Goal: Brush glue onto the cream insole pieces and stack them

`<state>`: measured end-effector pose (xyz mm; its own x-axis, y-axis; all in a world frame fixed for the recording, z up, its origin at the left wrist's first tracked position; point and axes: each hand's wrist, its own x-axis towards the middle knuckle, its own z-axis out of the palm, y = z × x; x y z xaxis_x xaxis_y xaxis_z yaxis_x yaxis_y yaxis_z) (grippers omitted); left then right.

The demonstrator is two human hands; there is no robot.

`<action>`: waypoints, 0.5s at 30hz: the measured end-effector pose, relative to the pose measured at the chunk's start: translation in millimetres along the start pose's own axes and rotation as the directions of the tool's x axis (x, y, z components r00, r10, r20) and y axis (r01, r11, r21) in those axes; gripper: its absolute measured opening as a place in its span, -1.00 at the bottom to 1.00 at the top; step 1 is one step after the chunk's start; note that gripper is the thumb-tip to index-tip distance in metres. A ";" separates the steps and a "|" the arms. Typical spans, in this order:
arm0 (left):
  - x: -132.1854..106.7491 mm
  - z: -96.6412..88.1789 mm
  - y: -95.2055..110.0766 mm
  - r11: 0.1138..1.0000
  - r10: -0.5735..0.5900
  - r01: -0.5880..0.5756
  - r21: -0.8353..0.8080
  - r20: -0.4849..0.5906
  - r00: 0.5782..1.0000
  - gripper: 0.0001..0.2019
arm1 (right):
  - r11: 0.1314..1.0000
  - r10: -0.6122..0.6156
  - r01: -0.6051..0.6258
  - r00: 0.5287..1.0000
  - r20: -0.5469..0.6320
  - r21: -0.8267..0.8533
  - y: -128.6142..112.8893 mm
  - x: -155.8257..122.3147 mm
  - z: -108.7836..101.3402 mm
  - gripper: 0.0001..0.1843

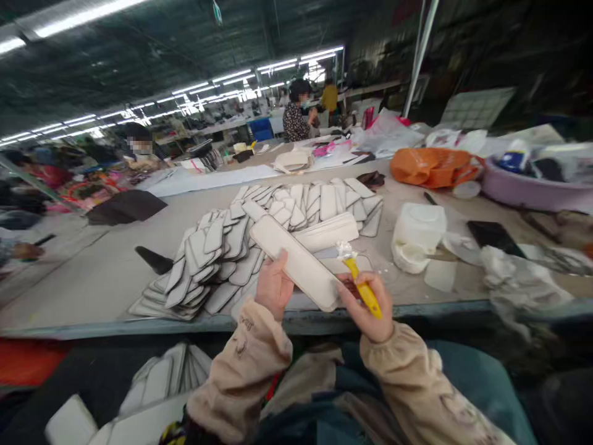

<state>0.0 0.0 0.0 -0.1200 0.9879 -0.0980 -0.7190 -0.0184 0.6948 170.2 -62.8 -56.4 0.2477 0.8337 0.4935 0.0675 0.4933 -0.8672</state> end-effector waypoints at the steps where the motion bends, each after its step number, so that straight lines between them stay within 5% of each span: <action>1: -0.3 -0.6 -1.1 1.000 0.003 -0.003 -0.002 -0.006 1.000 -0.80 | 1.000 0.005 -0.005 1.000 0.004 -0.004 1.8 -0.2 0.6 -0.65; 15: -3.7 -0.8 -4.5 0.999 0.042 -0.043 -0.013 -0.076 0.996 -0.85 | 0.980 0.036 -0.039 0.999 -0.023 -0.195 4.2 -1.2 4.4 -0.64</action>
<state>3.2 -3.7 -3.3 -0.2017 0.9717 -0.1229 -0.7221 -0.0627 0.6890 166.0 -60.6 -60.4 0.2719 0.8448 0.4608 0.2446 0.4024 -0.8822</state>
